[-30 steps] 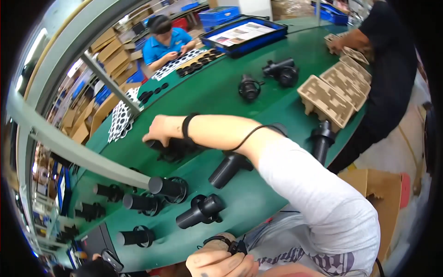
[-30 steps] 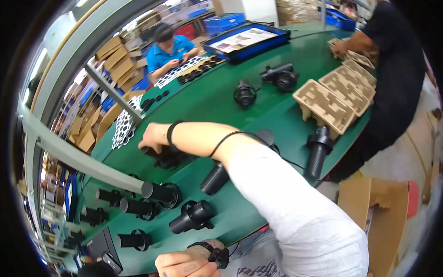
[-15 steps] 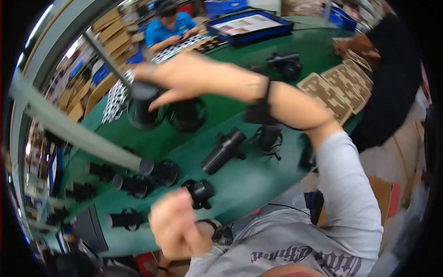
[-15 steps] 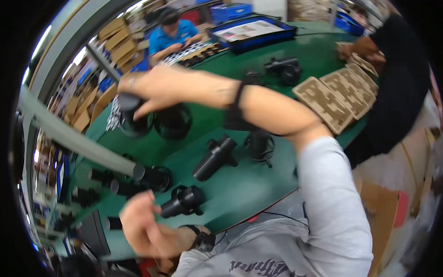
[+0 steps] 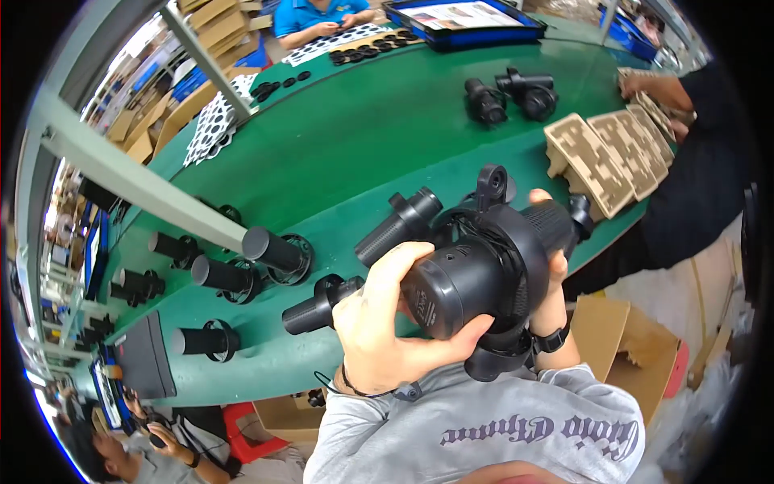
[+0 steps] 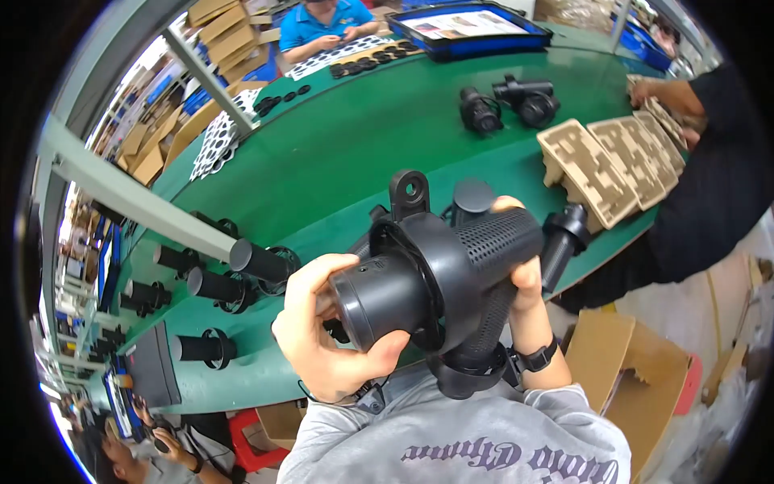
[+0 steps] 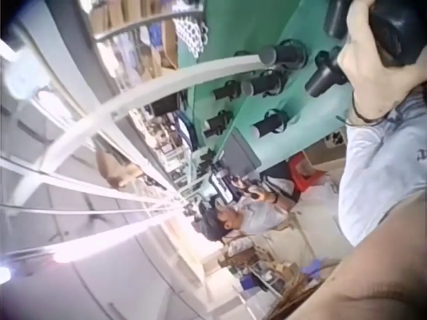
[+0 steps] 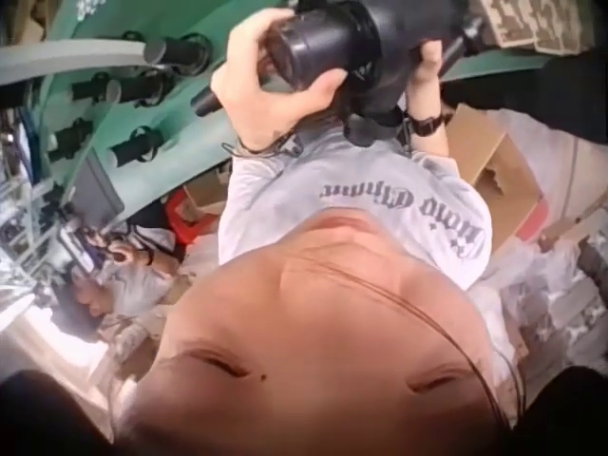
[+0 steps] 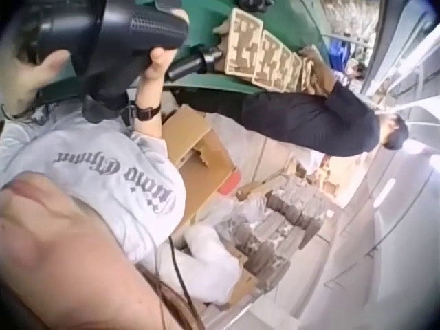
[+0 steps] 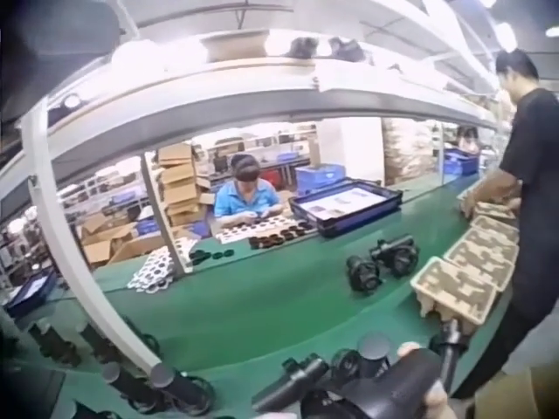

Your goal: Assembling microphones by attaching the microphone body to the shock mount and placing them on the assembly line.

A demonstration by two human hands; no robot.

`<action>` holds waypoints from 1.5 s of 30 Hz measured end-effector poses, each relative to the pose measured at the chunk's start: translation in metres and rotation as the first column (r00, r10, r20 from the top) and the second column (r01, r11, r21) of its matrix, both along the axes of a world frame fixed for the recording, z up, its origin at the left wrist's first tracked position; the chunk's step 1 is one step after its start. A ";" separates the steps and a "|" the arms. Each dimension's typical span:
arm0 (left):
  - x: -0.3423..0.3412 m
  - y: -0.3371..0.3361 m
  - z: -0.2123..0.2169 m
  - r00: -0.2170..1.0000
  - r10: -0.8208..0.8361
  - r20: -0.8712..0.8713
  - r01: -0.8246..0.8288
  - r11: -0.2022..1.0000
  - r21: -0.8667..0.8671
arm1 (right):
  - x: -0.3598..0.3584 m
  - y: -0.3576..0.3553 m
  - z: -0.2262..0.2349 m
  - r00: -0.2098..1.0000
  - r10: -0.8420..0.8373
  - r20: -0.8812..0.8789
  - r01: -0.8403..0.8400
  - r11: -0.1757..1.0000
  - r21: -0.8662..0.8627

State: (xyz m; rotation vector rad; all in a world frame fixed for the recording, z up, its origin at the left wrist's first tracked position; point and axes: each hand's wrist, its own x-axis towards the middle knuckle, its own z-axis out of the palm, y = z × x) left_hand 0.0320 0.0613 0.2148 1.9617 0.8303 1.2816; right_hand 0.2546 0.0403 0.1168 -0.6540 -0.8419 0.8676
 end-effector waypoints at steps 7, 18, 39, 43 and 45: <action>0.007 -0.008 0.002 0.992 -0.083 -0.099 0.107 0.960 0.259 | 0.000 -0.004 0.032 0.908 0.324 -0.266 -0.339 0.941 -0.011; 0.006 -0.018 0.009 0.949 -0.134 -0.285 0.236 0.901 0.363 | 0.015 -0.011 0.025 0.897 0.401 -0.186 -0.416 0.908 -0.044; 0.020 -0.014 -0.002 0.963 -0.098 -0.252 0.257 0.627 0.736 | 0.014 -0.004 0.018 0.933 0.345 -0.097 -0.354 0.931 -0.086; 0.019 -0.012 0.000 0.939 -0.147 -0.312 0.341 0.524 0.780 | 0.013 -0.003 0.013 0.921 0.379 -0.092 -0.387 0.919 -0.078; 0.019 -0.011 -0.001 0.940 -0.160 -0.300 0.338 0.537 0.773 | 0.014 -0.003 0.011 0.926 0.371 -0.066 -0.376 0.924 -0.066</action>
